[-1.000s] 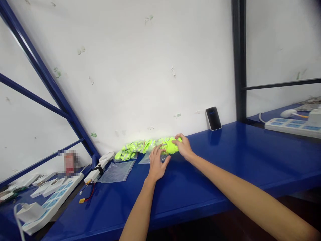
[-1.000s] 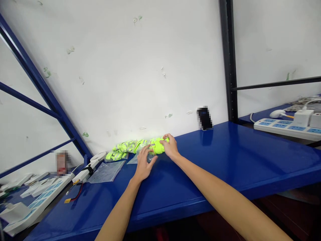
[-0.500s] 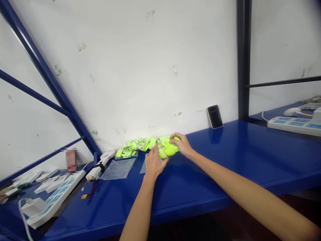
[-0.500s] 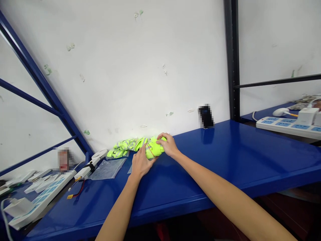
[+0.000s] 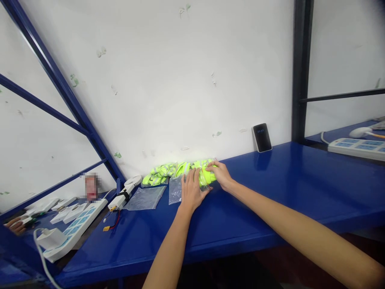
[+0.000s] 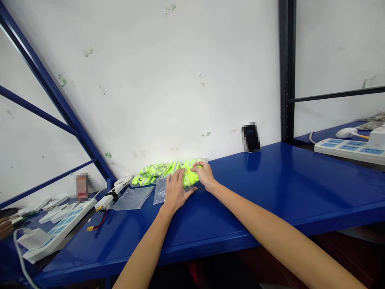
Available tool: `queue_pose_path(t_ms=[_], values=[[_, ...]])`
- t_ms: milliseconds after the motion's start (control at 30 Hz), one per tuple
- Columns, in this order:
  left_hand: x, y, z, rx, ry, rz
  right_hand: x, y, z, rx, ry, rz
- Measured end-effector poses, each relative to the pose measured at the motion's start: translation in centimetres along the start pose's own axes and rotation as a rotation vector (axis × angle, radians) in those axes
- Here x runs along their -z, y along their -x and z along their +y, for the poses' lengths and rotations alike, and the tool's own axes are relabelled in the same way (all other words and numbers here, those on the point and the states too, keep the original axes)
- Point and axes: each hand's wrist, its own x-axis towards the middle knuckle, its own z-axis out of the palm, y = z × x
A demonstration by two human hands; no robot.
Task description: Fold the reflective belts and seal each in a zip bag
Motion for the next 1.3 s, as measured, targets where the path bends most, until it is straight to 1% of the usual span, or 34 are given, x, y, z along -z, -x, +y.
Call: queue_pose_path(t_ms=[67, 100, 167, 267, 333, 467, 533, 633, 733, 800, 900, 1000, 1167, 1233, 1300], values=[[-0.1, 0.0, 0.1, 0.016, -0.007, 0.02, -0.1, 0.2, 0.0, -0.037, -0.06, -0.024], [-0.1, 0.0, 0.0, 0.028, 0.008, 0.021, -0.2, 0.3, 0.0, -0.03, -0.052, -0.047], [-0.1, 0.0, -0.3, 0.057, 0.087, -0.014, -0.3, 0.6, 0.0, 0.046, 0.045, -0.102], [0.1, 0.1, -0.7, 0.071, 0.239, -0.114, -0.7, 1.3, 0.2, 0.195, 0.243, -0.163], [0.2, 0.2, -0.8, 0.066, 0.283, -0.133, -1.0, 1.8, 0.4, 0.222, 0.293, -0.181], [0.4, 0.2, -0.7, 0.096, 0.263, -0.093, -1.0, 2.0, 0.7, 0.235, 0.331, -0.263], [0.2, 0.2, -0.9, 0.103, 0.263, -0.07, -0.6, 1.7, 0.7, 0.258, 0.364, -0.323], [-0.1, 0.2, -1.5, 0.125, 0.321, -0.015, 0.4, 0.7, 0.4, 0.282, 0.34, -0.406], [-0.5, 0.3, -1.8, 0.165, 0.413, 0.03, 1.4, -0.3, 0.1, 0.329, 0.362, -0.376], [-0.6, 0.4, -1.8, 0.189, 0.455, 0.047, 1.8, -0.6, 0.0, 0.329, 0.4, -0.354], [-0.7, 0.5, -1.7, 0.208, 0.477, 0.055, 2.1, -0.6, -0.3, 0.243, 0.357, -0.429], [-0.3, 0.8, -2.0, 0.177, 0.471, 0.046, 2.2, -0.3, -0.7, 0.172, 0.325, -0.541], [1.2, 0.8, -2.6, 0.119, 0.365, 0.023, 1.8, 1.0, -0.7, 0.106, 0.366, -0.707], [1.8, 0.5, -2.5, 0.051, 0.289, -0.033, 1.2, 1.7, -0.4, 0.118, 0.409, -0.788], [2.1, 0.2, -2.1, -0.022, 0.197, -0.139, 0.7, 2.3, 0.0, 0.173, 0.497, -0.867]])
